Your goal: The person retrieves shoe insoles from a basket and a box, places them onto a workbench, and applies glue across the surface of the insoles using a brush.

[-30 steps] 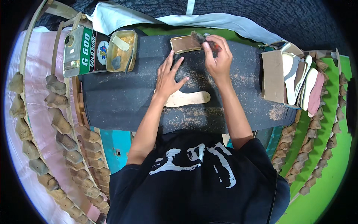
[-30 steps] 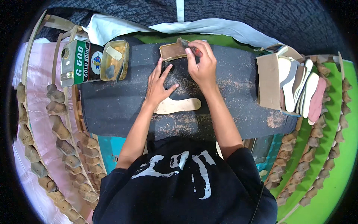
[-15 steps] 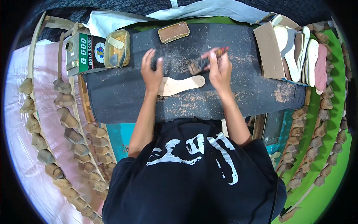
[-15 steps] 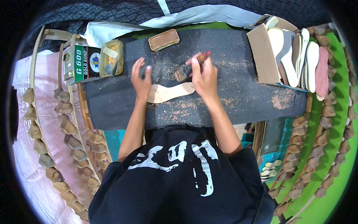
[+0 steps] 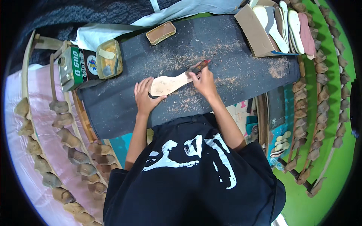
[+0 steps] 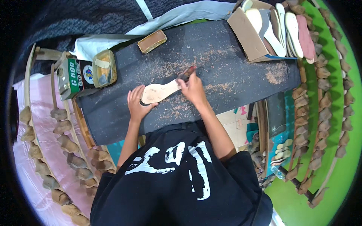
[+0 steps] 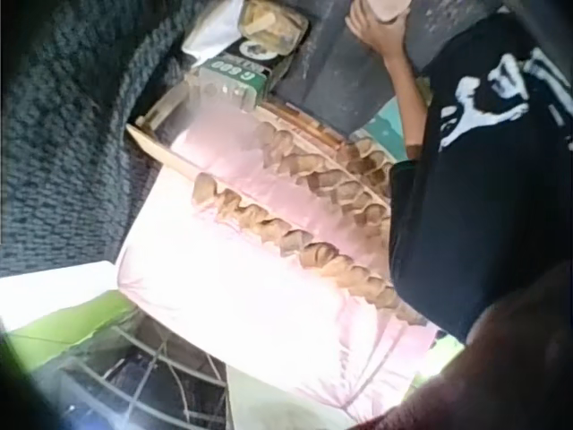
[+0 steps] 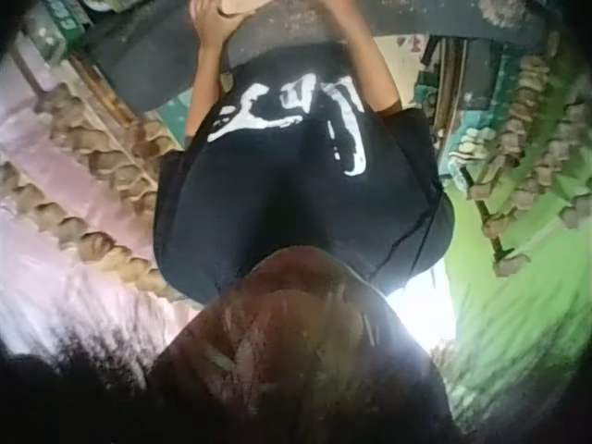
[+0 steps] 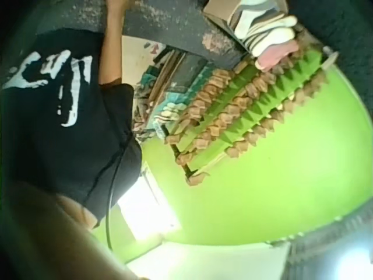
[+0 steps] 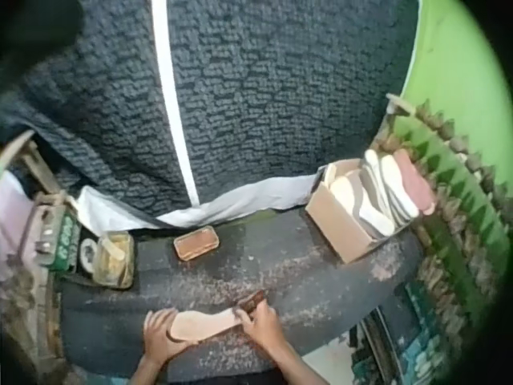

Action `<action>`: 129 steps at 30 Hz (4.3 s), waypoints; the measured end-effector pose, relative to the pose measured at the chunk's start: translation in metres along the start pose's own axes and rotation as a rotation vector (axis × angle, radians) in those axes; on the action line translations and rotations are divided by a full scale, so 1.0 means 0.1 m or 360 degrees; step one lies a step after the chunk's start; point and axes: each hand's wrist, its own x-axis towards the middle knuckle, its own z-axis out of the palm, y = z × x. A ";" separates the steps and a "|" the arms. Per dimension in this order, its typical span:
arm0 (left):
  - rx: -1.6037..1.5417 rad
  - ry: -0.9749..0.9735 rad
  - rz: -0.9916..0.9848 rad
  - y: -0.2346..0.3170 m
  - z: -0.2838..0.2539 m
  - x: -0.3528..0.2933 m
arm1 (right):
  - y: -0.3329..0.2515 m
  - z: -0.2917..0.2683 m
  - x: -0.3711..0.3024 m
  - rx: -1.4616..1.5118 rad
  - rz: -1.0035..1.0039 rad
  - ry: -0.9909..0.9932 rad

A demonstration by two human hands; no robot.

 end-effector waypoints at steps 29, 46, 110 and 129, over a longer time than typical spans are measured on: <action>-0.0118 0.0066 -0.0057 -0.06 0.02 -0.07 | -0.28 0.01 -0.10 -0.0509 0.0093 0.0260; -0.0113 0.0036 -0.0067 -0.06 0.00 -0.05 | -0.06 -0.30 -0.04 -0.0442 -0.0115 0.0033; -0.0255 0.0063 0.0113 -0.22 -0.02 -0.16 | -0.54 0.78 -0.60 -0.0137 -0.0438 -0.0074; -0.0478 -0.0015 0.0025 -0.07 -0.01 -0.06 | -0.07 0.38 0.03 -0.0769 -0.0399 0.0225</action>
